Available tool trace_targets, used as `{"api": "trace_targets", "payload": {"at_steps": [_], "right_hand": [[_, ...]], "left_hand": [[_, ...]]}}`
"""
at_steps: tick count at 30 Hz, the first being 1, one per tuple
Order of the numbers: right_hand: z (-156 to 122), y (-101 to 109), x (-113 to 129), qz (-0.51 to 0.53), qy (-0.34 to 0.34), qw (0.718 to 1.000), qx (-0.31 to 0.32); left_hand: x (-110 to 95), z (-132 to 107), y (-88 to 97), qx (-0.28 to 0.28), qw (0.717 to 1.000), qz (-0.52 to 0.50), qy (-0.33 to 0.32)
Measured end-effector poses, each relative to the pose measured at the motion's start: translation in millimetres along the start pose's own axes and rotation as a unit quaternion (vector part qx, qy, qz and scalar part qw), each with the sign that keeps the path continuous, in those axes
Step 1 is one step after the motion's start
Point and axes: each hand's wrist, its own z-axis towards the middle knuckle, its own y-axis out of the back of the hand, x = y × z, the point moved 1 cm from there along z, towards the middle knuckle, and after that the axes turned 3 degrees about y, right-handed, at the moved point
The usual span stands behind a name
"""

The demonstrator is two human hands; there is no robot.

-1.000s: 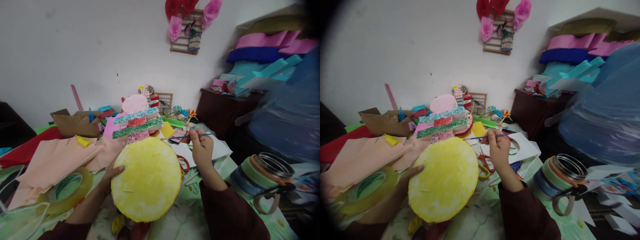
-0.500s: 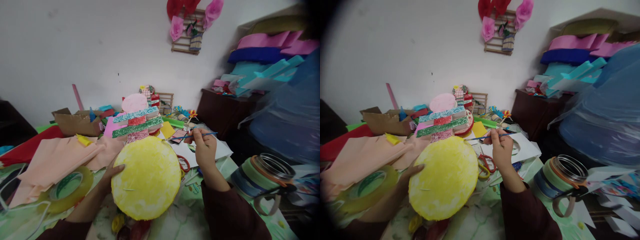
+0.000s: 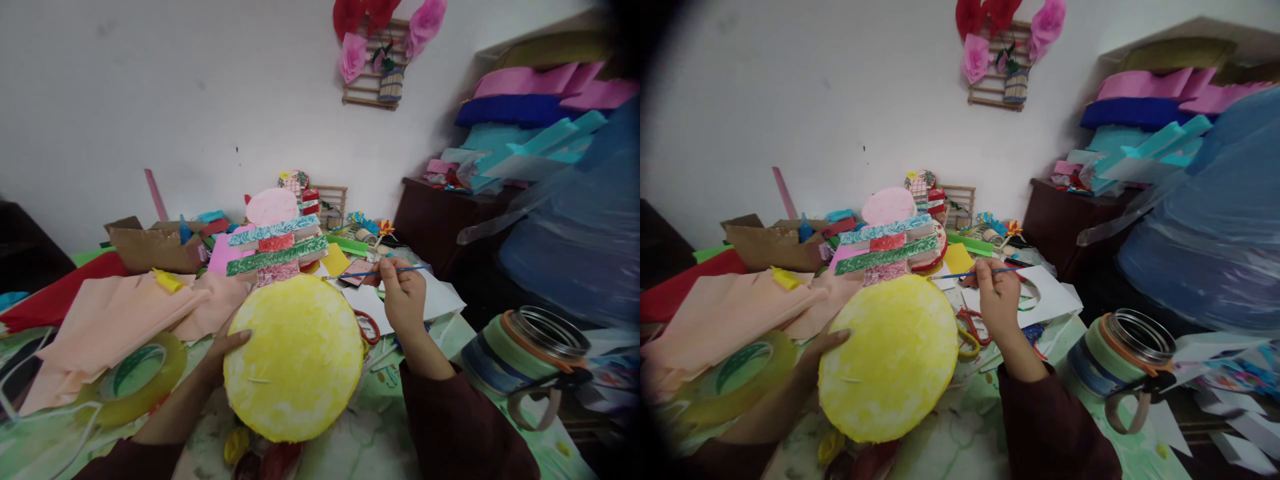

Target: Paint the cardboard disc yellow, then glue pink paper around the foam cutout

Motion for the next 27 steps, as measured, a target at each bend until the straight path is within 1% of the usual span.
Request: {"api": "trace_targets", "payload": {"at_steps": [2, 3, 7, 8, 10, 12, 14, 17, 21, 22, 25, 27], "right_hand": [[-0.2, 0.2, -0.4, 0.006, -0.006, 1.0, -0.024], [-0.4, -0.1, -0.5, 0.012, -0.006, 1.0, -0.024], [-1.8, -3.2, 0.3, 0.0, 0.026, 0.999, 0.022], [-2.0, -3.6, 0.0, -0.008, 0.03, 0.999, 0.02], [-1.9, -3.3, -1.4, -0.011, 0.022, 1.0, -0.007], [-1.7, -2.5, -2.8, 0.009, 0.006, 1.0, -0.029], [-1.5, -2.1, -3.0, 0.027, 0.004, 0.999, -0.022], [-1.4, -2.2, -2.3, 0.017, 0.009, 1.0, -0.005], [-1.6, -1.9, -2.3, 0.023, -0.007, 0.999, -0.037], [-1.8, -2.3, -2.2, 0.03, -0.008, 0.999, -0.029], [-2.2, -4.2, -1.2, 0.026, 0.001, 0.999, 0.02], [-2.3, -4.8, -0.7, 0.011, 0.009, 1.0, 0.019]], "left_hand": [[0.6, 0.2, 0.3, -0.004, 1.0, 0.022, 0.002], [0.7, 0.5, 0.2, -0.004, 1.0, 0.031, 0.001], [-0.6, 1.0, -2.0, 0.011, 1.0, 0.021, -0.003], [-1.1, 0.7, -2.6, 0.015, 1.0, 0.015, 0.0], [-1.5, 0.1, -3.3, 0.016, 1.0, 0.006, 0.004], [-1.2, -0.5, -3.3, 0.012, 1.0, 0.007, -0.001], [-0.6, -0.8, -3.0, 0.009, 1.0, 0.013, -0.004], [-0.4, -0.5, -3.5, 0.011, 1.0, 0.008, -0.009], [-1.9, 0.6, -4.1, 0.029, 1.0, -0.001, -0.007], [-1.9, 0.7, -3.7, 0.031, 1.0, 0.001, -0.003], [-1.2, 0.5, -2.2, 0.022, 1.0, 0.011, -0.002], [-0.6, 0.0, -2.2, 0.016, 1.0, 0.016, -0.009]]}}
